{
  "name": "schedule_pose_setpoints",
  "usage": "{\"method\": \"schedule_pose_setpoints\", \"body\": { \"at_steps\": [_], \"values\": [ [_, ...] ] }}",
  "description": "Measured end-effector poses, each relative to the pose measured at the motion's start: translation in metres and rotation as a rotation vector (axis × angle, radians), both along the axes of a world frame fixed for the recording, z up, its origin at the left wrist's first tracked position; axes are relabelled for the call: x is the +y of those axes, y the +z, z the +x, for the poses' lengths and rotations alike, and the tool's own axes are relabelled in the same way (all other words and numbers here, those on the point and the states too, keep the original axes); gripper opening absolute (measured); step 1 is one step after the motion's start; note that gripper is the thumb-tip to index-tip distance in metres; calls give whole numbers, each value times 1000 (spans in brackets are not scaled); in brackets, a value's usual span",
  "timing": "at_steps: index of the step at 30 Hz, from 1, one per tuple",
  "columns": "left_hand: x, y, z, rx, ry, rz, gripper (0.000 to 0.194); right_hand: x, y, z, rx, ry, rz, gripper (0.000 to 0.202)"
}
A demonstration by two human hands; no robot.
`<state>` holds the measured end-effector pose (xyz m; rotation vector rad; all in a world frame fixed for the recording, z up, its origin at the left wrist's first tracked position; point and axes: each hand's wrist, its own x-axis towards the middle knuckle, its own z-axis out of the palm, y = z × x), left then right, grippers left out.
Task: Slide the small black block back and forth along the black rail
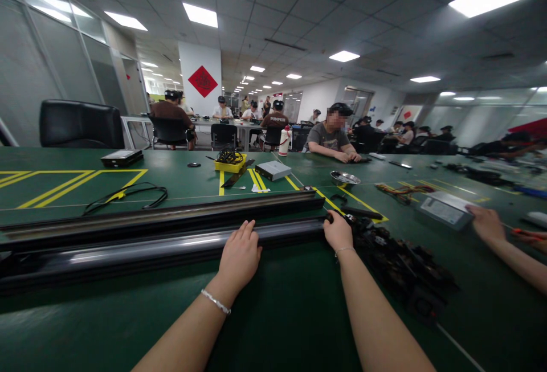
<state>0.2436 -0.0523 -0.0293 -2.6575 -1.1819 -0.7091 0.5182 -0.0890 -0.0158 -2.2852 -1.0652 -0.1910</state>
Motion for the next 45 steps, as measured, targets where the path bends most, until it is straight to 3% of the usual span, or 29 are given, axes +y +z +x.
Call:
{"method": "schedule_pose_setpoints", "body": {
  "at_steps": [30, 45],
  "values": [
    [-2, 2, 0, -2, 10, -34, 23, 0, -10, 12, -41, -28, 113, 40],
    [0, 0, -1, 12, 2, -3, 22, -11, -6, 18, 47, -145, 229, 42]
  ]
}}
